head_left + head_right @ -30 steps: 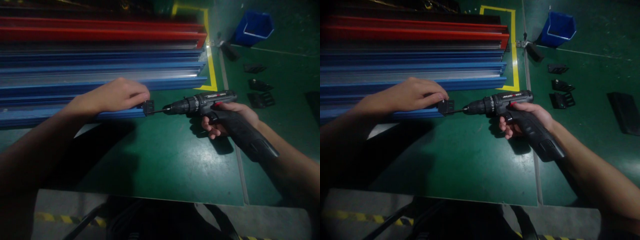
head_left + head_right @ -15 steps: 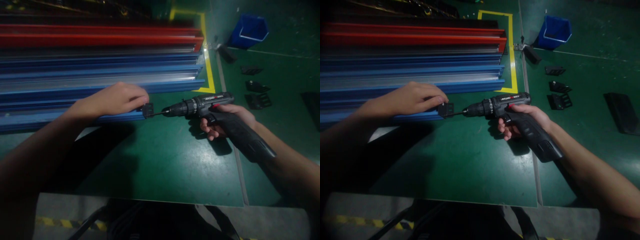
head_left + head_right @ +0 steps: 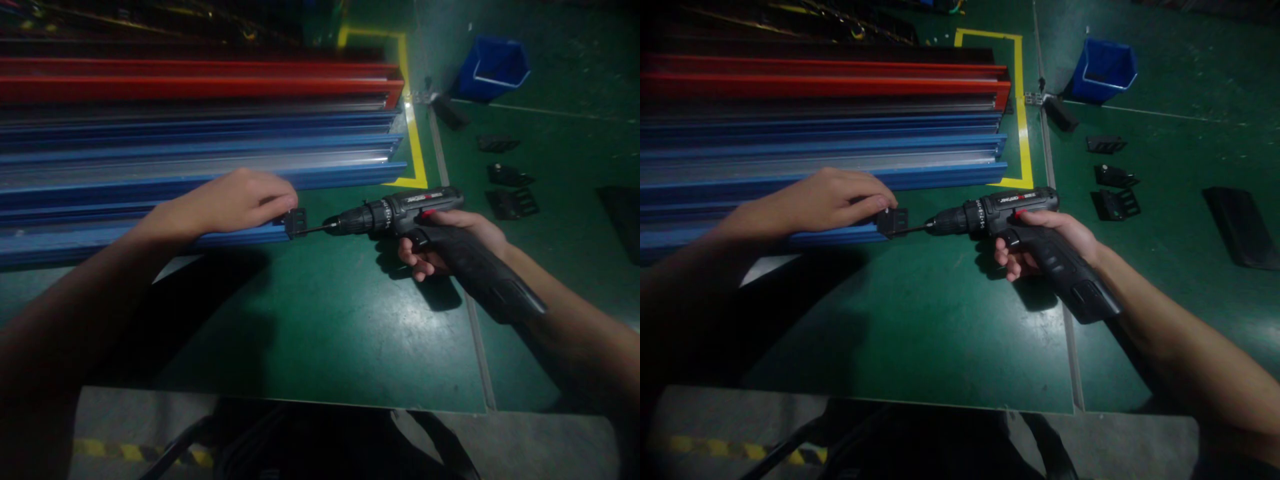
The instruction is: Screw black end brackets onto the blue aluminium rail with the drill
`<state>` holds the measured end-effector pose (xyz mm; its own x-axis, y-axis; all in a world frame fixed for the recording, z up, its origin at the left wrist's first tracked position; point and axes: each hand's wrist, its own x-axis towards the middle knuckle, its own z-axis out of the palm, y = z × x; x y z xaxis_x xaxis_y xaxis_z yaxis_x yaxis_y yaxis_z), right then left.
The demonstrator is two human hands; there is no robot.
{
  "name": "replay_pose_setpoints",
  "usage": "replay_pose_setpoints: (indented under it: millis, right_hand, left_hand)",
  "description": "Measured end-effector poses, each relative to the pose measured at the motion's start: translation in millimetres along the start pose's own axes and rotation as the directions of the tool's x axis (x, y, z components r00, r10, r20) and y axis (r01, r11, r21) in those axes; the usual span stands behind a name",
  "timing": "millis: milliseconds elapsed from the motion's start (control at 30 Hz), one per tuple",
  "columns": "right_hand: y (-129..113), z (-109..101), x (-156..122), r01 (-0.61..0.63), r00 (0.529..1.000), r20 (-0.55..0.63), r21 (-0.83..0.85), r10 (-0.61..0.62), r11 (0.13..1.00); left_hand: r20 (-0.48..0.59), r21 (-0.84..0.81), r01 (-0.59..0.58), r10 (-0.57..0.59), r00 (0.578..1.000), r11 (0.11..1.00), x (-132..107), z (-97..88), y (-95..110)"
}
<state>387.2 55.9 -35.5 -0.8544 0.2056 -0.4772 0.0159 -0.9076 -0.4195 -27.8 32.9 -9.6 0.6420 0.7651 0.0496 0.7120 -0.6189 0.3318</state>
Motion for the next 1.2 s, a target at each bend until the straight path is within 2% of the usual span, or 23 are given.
replay_pose_setpoints:
  millis: [300, 467, 700, 1000, 1200]
  right_hand:
    - [2.2, 0.3, -0.4, 0.012, 1.000, 0.000, 0.050, -0.012, 0.999]
    - [1.7, 1.9, -0.7, 0.005, 0.999, -0.043, 0.029, -0.003, 1.000]
    - [1.0, 2.5, -0.9, -0.009, 0.999, 0.044, -0.018, 0.010, 1.000]
    - [2.1, 5.0, -1.7, 0.019, 1.000, -0.020, 0.008, -0.019, 1.000]
    - [1.7, 5.3, -1.6, 0.011, 1.000, 0.006, -0.018, -0.011, 1.000]
  left_hand:
    - [-0.008, -0.005, 0.011, -0.011, 1.000, 1.000, -0.2, 1.0, -0.8]
    - [-0.005, -0.002, 0.014, -0.014, 1.000, 1.000, 0.4, -0.2, 2.1]
    - [0.007, 0.020, 0.008, -0.008, 1.000, 1.000, -1.7, 0.0, 0.7]
    - [0.058, 0.033, 0.029, -0.031, 0.998, 0.999, -3.4, -4.7, 4.9]
    - [0.057, 0.015, 0.042, -0.042, 0.997, 0.999, -3.8, -4.9, 5.4]
